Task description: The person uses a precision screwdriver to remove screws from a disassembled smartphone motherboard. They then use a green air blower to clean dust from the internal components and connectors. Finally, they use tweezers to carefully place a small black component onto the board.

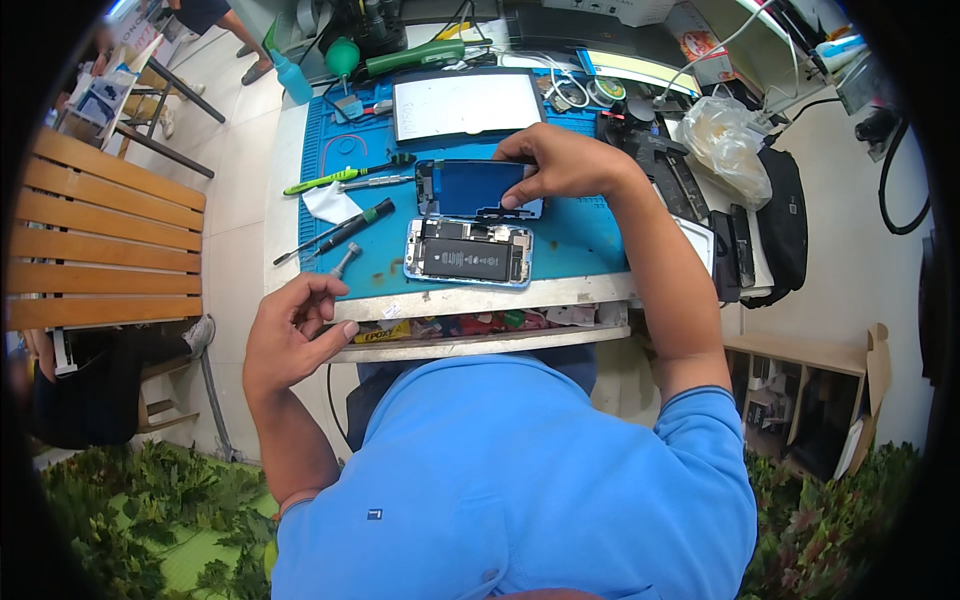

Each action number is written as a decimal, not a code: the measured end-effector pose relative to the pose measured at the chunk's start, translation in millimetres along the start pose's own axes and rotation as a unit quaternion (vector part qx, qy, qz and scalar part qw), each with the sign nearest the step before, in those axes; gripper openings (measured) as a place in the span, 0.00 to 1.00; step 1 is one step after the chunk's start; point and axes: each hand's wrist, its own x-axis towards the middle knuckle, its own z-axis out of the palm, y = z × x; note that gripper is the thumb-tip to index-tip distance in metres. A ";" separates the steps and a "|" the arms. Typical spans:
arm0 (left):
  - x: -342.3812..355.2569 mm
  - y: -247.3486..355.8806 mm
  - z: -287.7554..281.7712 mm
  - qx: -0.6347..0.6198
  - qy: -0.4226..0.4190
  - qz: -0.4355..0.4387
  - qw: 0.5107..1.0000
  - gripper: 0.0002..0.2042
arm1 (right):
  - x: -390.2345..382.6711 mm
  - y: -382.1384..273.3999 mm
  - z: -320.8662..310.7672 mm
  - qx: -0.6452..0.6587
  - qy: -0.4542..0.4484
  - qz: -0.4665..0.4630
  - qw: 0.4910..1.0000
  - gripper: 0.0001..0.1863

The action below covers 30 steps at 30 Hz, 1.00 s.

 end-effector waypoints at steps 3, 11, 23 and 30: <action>1.5 -1.4 2.0 -0.005 -0.008 0.001 1.000 0.22 | 0.5 6.6 4.8 0.055 0.008 0.012 0.998 0.21; 5.1 -3.5 8.7 -0.009 -0.028 0.008 1.000 0.21 | -14.0 15.2 28.1 0.161 0.075 -0.025 0.984 0.21; 36.8 38.9 72.9 0.205 -0.060 0.129 0.968 0.26 | -31.0 8.0 61.2 0.133 0.153 -0.044 0.978 0.18; 54.8 46.9 97.4 0.352 -0.043 0.145 0.924 0.35 | -34.8 -0.2 67.9 0.046 0.206 -0.068 0.975 0.14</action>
